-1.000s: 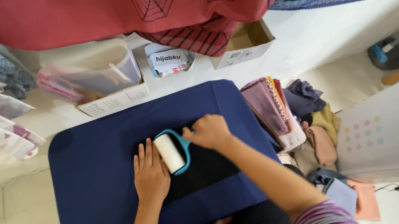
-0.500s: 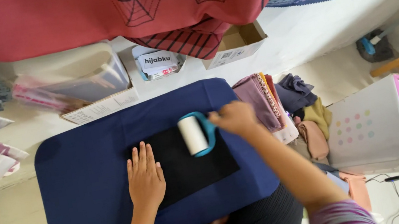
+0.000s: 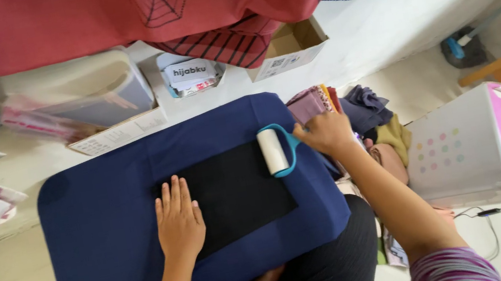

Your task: Using a lint roller to clean a black garment and then folding it.

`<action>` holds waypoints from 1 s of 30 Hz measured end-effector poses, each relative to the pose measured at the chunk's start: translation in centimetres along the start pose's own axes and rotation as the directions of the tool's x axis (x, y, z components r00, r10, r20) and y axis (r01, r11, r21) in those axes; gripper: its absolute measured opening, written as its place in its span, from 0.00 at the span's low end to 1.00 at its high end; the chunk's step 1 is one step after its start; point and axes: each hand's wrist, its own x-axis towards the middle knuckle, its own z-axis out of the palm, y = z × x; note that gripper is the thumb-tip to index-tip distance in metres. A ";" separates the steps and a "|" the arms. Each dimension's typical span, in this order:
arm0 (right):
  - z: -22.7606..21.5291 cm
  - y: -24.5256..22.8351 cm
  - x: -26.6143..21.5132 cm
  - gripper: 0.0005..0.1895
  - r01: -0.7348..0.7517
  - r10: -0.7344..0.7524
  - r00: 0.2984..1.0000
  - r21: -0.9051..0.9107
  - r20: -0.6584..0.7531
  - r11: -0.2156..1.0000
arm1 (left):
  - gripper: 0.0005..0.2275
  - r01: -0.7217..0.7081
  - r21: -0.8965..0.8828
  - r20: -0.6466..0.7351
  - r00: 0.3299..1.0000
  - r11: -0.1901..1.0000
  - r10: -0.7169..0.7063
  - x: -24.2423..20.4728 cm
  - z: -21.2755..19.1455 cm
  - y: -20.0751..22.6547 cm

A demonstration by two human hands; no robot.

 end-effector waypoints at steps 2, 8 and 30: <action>-0.2 1.0 0.1 0.30 0.018 -0.033 0.981 -0.080 -0.192 0.997 | 0.27 -0.001 -0.005 -0.016 1.000 1.000 0.001 0.0 0.3 -0.2; 5.7 -10.1 -5.4 0.28 0.413 -0.382 0.873 0.042 -0.303 0.910 | 0.27 0.010 -0.010 -0.021 1.000 1.000 -0.010 -0.1 0.9 -0.3; 9.0 -3.7 -8.7 0.29 0.409 -0.363 0.899 0.177 -0.245 0.895 | 0.27 0.000 -0.016 0.025 1.000 1.000 0.000 -0.1 0.2 0.1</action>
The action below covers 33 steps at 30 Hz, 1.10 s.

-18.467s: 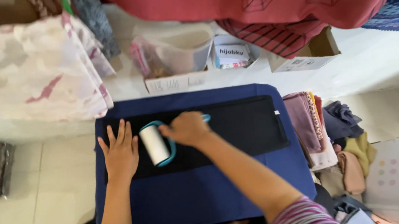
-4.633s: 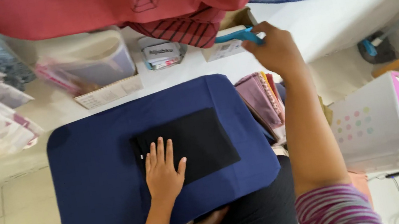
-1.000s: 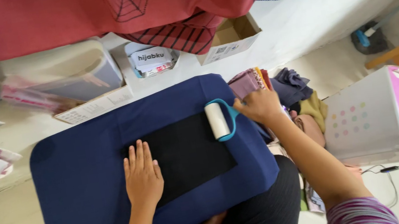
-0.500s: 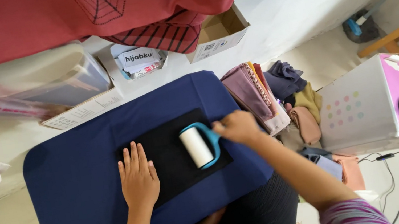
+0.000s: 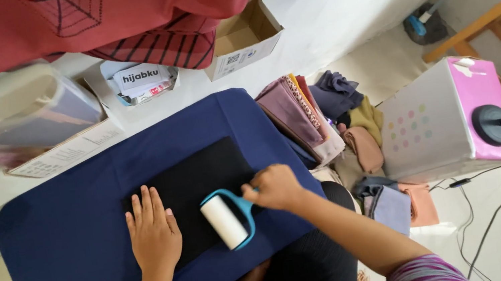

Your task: Using a lint roller to clean a black garment and then folding it.

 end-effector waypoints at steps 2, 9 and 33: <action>0.8 3.0 -0.8 0.28 -0.110 0.109 0.994 0.039 0.030 0.993 | 0.27 0.008 0.011 0.030 1.000 1.000 -0.009 0.0 0.0 -0.1; -3.0 10.3 -2.5 0.29 -0.303 0.311 0.944 -0.088 0.106 0.949 | 0.27 0.040 -0.016 0.038 0.998 0.999 -0.039 0.1 -0.3 0.4; -26.1 -1.1 10.4 0.17 -0.245 0.369 0.907 0.967 0.203 0.071 | 0.27 -0.026 0.108 -0.110 0.993 0.994 0.038 -0.6 -0.1 0.0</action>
